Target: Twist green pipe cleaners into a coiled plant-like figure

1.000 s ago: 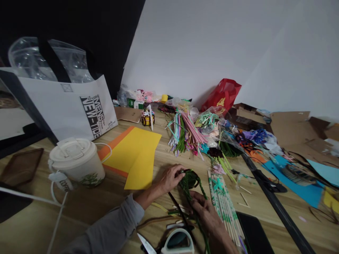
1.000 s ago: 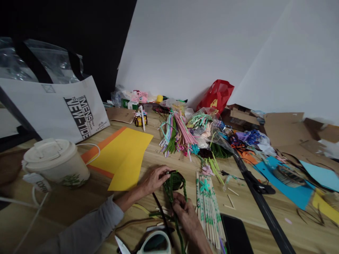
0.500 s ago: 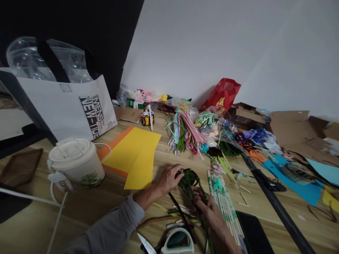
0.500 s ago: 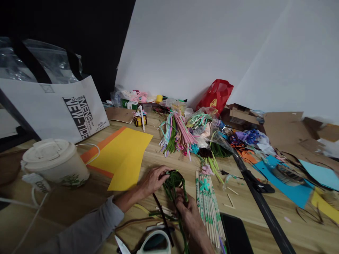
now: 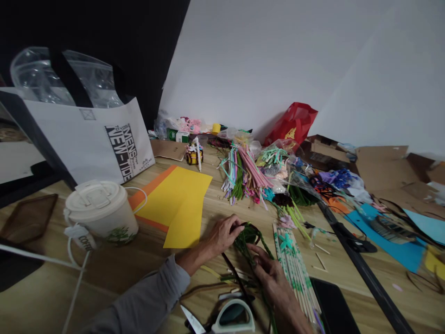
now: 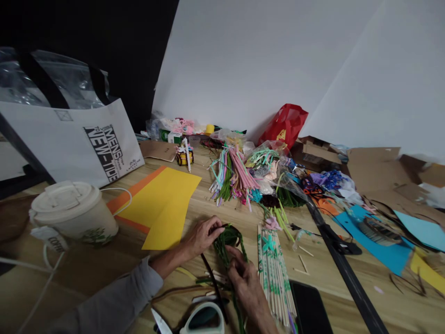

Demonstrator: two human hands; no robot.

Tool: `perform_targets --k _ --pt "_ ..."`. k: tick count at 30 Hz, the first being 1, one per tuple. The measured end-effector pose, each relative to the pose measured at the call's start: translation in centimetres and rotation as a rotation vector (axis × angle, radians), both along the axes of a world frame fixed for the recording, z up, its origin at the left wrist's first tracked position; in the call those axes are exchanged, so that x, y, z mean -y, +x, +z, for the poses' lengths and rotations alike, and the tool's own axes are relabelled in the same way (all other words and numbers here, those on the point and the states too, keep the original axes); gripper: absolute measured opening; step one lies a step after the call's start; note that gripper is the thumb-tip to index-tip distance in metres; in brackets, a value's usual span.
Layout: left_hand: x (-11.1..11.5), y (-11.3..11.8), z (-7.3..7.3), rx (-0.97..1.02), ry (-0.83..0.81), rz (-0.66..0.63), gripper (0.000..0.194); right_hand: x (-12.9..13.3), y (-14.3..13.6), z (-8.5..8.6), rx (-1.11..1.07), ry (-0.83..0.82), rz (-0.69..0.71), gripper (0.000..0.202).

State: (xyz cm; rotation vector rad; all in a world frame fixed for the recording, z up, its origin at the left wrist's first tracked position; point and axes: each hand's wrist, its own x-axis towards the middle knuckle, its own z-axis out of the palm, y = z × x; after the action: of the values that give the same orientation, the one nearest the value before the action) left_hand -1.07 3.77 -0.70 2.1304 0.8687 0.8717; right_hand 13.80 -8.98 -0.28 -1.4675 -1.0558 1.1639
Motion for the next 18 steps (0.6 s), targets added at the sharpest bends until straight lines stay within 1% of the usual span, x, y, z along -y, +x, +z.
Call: perform_targets --k 6,12,18 --pt "-0.1 0.2 -0.3 -0.008 -0.004 0.02 0.014 -0.2 0.3 -0.3 0.034 -0.029 -0.04 0.047" --pt "0.0 0.1 -0.3 0.009 -0.012 -0.012 0.025 -0.1 0.1 0.6 0.059 -0.027 -0.09 0.042" --pt "-0.1 0.2 -0.3 0.061 0.007 -0.026 0.028 -0.2 0.2 0.8 0.051 0.028 -0.101 0.043"
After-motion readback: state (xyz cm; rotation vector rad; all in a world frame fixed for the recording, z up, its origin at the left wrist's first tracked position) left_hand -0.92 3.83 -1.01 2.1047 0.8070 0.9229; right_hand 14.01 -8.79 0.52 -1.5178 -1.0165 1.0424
